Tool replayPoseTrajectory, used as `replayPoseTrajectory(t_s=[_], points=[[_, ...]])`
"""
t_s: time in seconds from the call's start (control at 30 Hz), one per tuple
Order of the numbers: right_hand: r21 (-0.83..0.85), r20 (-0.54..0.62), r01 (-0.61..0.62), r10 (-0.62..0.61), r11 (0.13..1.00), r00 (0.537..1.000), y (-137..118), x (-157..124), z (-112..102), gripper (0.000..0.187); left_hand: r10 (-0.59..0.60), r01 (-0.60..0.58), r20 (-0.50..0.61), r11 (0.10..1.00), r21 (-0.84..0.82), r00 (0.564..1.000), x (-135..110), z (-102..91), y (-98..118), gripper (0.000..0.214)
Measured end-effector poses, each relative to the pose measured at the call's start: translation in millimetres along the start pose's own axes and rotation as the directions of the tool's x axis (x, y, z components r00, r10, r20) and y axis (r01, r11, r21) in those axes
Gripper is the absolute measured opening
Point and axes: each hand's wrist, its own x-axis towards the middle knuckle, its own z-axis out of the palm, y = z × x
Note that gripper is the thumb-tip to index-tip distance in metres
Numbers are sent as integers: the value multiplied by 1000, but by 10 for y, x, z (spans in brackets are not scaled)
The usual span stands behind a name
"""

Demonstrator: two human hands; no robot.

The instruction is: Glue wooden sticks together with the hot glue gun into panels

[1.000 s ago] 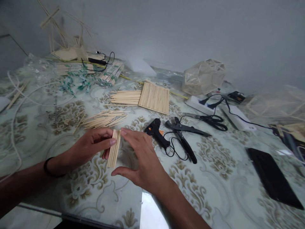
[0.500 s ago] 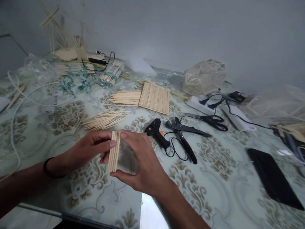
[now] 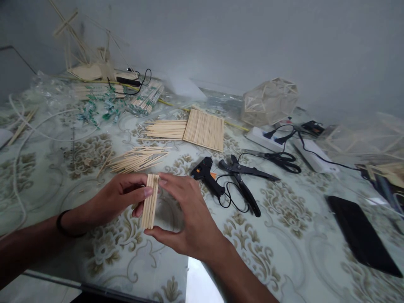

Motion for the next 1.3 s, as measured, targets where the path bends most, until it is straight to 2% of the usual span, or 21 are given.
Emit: replayPoseTrajectory(t_s=[0.67,0.97,1.17,1.23,1.3], points=[[13,-1,-15,15,1000,1000,16,-3,1,81,13,-13,1,1000,23,1000,-16,-19,-42,24],[25,16,-4,3,1000,1000,22,6,-5,86,23,-23,17,1000,-14,1000,-15,-4,-21,20],[-11,73,-73,74,997,995,23,10,-47,92,10,-11,-24,999,-34,1000,-13,-37,-37,24],[-20,64,-123,125,992,990,33,6,-70,86,43,-47,-48,996,-80,998,-9,-52,-55,23],[-7,49,-170,170,986,984,38,8,-94,68,78,-86,-62,988,-125,995,-1,-64,-67,21]])
